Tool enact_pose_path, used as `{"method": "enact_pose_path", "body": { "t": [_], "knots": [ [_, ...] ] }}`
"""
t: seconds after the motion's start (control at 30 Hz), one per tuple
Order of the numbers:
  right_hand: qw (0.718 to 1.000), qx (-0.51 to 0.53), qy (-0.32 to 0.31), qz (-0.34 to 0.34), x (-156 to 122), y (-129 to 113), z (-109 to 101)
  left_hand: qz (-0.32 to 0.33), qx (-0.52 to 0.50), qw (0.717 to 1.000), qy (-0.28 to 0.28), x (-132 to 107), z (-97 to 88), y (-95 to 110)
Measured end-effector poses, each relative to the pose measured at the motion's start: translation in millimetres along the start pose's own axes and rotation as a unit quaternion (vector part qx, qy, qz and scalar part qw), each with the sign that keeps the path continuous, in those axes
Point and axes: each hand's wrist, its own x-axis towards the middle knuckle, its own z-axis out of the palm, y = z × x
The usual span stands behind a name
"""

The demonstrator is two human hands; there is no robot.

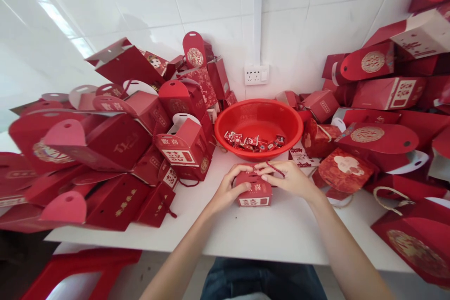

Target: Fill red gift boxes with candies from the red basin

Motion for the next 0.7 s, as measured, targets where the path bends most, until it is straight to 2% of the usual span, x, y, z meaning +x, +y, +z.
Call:
{"method": "enact_pose_path", "body": {
  "t": [0.27,0.5,0.7],
  "knots": [
    [1.0,-0.006,0.004,0.007,-0.3,1.1,1.6,-0.009,0.015,1.0,-0.002,0.3,-0.1,2.1],
    [1.0,0.001,0.007,-0.006,-1.7,-1.1,1.4,0.004,0.022,1.0,0.005,-0.3,1.0,1.8],
    [0.999,0.038,0.034,-0.013,-1.5,-5.4,-1.9,0.029,0.035,0.999,-0.011,-2.5,-2.4,2.6]
  ]
}}
